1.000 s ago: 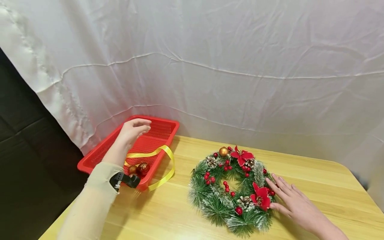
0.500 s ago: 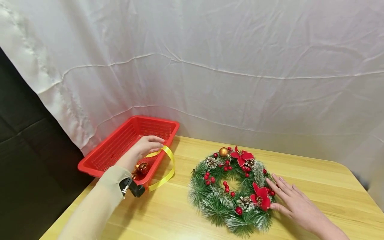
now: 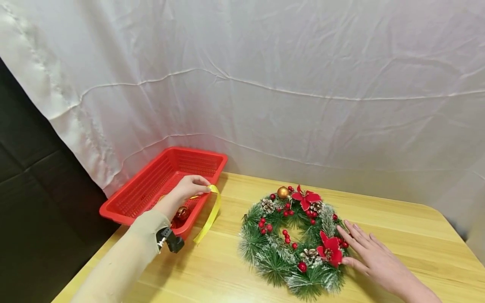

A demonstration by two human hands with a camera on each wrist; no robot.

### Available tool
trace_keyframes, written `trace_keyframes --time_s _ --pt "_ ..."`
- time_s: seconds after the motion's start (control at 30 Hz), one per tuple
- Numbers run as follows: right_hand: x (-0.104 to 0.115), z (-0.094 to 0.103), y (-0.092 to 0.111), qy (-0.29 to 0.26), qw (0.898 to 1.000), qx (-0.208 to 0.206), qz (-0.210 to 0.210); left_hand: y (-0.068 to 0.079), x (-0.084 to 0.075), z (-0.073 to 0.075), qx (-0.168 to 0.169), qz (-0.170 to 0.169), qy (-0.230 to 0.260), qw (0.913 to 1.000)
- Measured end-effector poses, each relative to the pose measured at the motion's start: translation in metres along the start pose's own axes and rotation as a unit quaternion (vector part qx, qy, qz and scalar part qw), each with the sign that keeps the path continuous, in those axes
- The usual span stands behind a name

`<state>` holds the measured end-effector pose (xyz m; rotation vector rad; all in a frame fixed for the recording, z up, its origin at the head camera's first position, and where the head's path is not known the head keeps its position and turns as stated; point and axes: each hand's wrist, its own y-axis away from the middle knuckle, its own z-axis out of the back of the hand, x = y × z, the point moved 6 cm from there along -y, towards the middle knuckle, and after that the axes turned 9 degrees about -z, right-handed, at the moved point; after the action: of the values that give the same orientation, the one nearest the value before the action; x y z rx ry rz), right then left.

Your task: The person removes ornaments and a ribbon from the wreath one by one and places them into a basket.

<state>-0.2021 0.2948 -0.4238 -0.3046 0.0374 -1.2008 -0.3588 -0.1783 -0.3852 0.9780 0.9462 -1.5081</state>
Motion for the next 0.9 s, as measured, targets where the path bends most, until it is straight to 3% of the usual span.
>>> trace_keyframes --time_s 0.23,0.4,0.67,0.9 --pt "-0.001 0.0 0.001 0.0 1.0 0.0 0.0 0.001 -0.003 0.007 -0.022 0.007 0.031 0.9992" --pt "-0.003 0.0 0.001 -0.004 1.0 0.001 -0.004 0.001 -0.013 0.022 -0.041 -0.011 0.081 0.9958" --pt "-0.002 0.0 0.0 0.003 1.0 -0.001 -0.002 0.009 -0.033 0.064 -0.095 -0.031 0.189 0.9768" --pt "-0.001 0.001 0.001 0.002 1.0 -0.007 0.005 0.018 -0.044 0.095 -0.132 -0.046 0.23 0.9631"
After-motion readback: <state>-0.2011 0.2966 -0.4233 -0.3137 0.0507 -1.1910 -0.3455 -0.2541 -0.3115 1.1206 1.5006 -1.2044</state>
